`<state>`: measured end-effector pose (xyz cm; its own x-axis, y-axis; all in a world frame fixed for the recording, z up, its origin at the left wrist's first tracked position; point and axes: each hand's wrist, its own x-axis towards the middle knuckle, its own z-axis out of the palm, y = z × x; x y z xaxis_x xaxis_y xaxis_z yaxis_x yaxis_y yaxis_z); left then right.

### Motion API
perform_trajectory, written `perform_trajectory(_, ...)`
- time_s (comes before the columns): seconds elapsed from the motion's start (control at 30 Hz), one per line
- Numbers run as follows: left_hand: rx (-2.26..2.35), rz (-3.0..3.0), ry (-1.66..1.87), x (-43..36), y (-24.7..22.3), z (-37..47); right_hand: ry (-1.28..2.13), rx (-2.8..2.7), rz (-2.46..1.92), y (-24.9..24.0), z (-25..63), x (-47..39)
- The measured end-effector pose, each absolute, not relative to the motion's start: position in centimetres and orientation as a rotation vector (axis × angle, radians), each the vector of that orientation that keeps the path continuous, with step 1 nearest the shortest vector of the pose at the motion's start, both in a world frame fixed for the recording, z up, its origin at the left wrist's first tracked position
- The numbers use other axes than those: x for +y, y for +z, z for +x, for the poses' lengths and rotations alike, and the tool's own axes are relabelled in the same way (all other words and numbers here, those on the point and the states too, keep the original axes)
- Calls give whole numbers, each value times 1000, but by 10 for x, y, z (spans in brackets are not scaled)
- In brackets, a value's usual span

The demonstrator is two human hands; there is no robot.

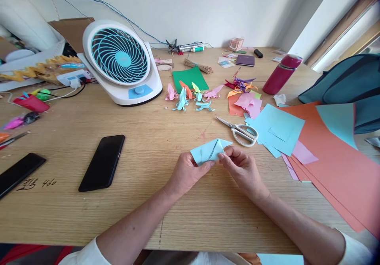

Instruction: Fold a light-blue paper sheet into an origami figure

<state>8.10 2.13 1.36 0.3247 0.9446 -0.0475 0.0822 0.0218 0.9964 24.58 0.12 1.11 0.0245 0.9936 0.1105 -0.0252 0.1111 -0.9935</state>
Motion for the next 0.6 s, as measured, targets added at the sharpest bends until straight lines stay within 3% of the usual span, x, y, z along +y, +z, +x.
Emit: perform_trajectory(0.6,1034,1446,904,23,9,82,1279,-1281,-1117,2,245,0)
